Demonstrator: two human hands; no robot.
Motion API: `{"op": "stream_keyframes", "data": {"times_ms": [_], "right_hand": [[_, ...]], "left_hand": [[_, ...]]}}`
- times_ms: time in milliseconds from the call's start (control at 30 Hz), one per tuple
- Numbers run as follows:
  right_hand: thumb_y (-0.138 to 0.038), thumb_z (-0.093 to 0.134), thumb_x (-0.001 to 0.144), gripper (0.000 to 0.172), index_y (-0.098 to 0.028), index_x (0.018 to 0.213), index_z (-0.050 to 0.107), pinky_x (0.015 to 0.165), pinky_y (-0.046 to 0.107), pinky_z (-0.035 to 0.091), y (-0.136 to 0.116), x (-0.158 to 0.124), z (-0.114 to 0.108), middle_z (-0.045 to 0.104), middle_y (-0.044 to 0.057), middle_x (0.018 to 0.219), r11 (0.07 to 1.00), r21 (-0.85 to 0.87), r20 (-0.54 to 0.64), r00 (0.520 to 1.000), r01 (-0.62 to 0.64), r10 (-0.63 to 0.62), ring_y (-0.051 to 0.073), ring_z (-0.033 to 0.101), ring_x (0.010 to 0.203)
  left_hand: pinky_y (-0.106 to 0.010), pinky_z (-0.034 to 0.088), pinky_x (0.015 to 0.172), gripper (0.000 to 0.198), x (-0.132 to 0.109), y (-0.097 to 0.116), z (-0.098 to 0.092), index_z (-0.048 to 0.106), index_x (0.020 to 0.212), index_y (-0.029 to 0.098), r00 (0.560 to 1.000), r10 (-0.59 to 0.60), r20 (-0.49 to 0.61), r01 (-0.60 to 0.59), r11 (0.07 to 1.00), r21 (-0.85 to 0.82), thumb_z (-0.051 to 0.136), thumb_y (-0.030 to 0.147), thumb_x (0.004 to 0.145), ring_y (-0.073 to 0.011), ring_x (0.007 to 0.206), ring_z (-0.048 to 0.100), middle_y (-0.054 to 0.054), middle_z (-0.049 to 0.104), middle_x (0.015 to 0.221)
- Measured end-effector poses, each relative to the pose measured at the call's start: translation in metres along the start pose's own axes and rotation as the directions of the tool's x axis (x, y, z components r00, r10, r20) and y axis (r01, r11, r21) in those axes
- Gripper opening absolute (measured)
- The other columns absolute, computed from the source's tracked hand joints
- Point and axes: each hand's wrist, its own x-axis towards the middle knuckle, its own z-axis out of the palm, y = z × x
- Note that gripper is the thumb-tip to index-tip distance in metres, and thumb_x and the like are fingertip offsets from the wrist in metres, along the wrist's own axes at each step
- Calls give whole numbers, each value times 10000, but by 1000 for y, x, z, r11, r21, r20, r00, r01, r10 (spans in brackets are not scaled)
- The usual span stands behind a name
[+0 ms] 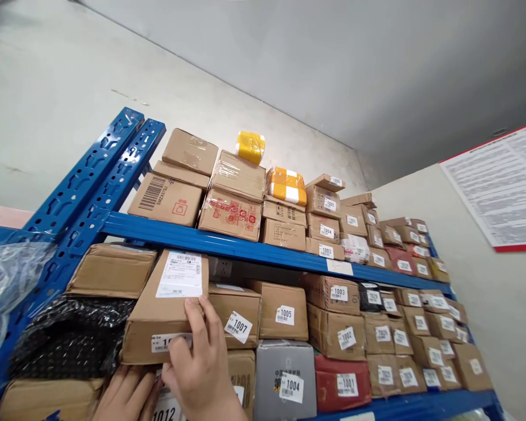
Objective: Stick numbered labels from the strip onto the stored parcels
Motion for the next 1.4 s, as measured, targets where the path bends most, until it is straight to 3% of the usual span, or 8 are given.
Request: {"op": "stream_keyframes", "data": {"times_ms": [233, 467, 733, 867, 1000, 1167, 1267, 1400], "right_hand": [[-141, 732, 544, 361, -219, 799, 489, 980, 454, 428, 36, 70, 6, 440, 107, 1329, 892, 227, 509, 829, -390, 233, 291, 400, 1255], [-275, 732, 675, 205, -189, 738, 557, 989, 468, 391, 32, 51, 13, 475, 131, 1319, 774, 419, 404, 861, -474, 309, 295, 433, 1235], [-300, 706, 711, 147, -184, 801, 697, 645, 259, 507, -40, -2, -23, 693, 48, 801, 41, 565, 758, 537, -824, 371, 173, 641, 767], [-313, 770, 632, 215, -178, 781, 694, 674, 287, 538, -58, -27, -15, 713, 62, 783, -177, 576, 764, 448, -798, 464, 196, 665, 751], [-279, 710, 694, 159, -180, 817, 683, 615, 278, 537, -86, -43, -5, 703, 58, 755, -128, 545, 757, 421, -828, 499, 191, 661, 692], [-135, 549, 807, 144, -201, 736, 656, 662, 296, 511, -127, -36, 22, 641, 46, 779, 382, 565, 504, 672, -732, 542, 182, 617, 741], [-119, 516, 840, 195, -212, 775, 675, 661, 298, 491, -138, -31, 43, 607, 44, 780, 583, 510, 335, 771, -632, 542, 181, 589, 749], [-134, 499, 876, 211, -213, 804, 681, 624, 282, 471, -142, -33, 62, 605, 30, 715, 652, 491, 284, 814, -577, 507, 171, 583, 703]], "left_hand": [[-334, 508, 874, 216, 18, 22, -40, 634, 909, 203, 914, -364, 178, 405, 823, -397, 430, 278, 911, -239, 1020, 615, -106, 656, 1148], [-218, 484, 486, 397, 38, 25, -82, 648, 755, 194, 451, -618, 644, 814, -11, -580, 483, 545, 840, -170, 547, 595, -16, 648, 609], [-184, 426, 476, 362, 39, 27, -98, 597, 551, 182, 626, -700, 344, 739, 392, -548, 519, 397, 831, -114, 456, 515, 0, 560, 486], [-227, 532, 593, 262, 20, 31, -106, 694, 763, 186, 521, -717, 463, 779, 178, -601, 582, 422, 789, -180, 633, 656, -45, 697, 677], [-192, 469, 464, 317, -9, 29, -110, 629, 635, 185, 375, -813, 446, 832, 83, -549, 618, 483, 746, -139, 493, 577, -1, 622, 547], [-187, 402, 439, 445, -28, 13, -111, 502, 578, 188, 151, -905, 398, 853, -84, -515, 603, 602, 707, -107, 454, 442, 43, 479, 486], [-226, 443, 508, 456, -31, -3, -112, 557, 698, 178, 113, -809, 577, 823, -249, -510, 683, 610, 620, -127, 505, 488, 17, 565, 574], [-177, 318, 431, 517, -39, -14, -112, 418, 541, 185, 68, -881, 468, 930, -115, -350, 610, 647, 672, -91, 463, 366, 61, 400, 465]]}}
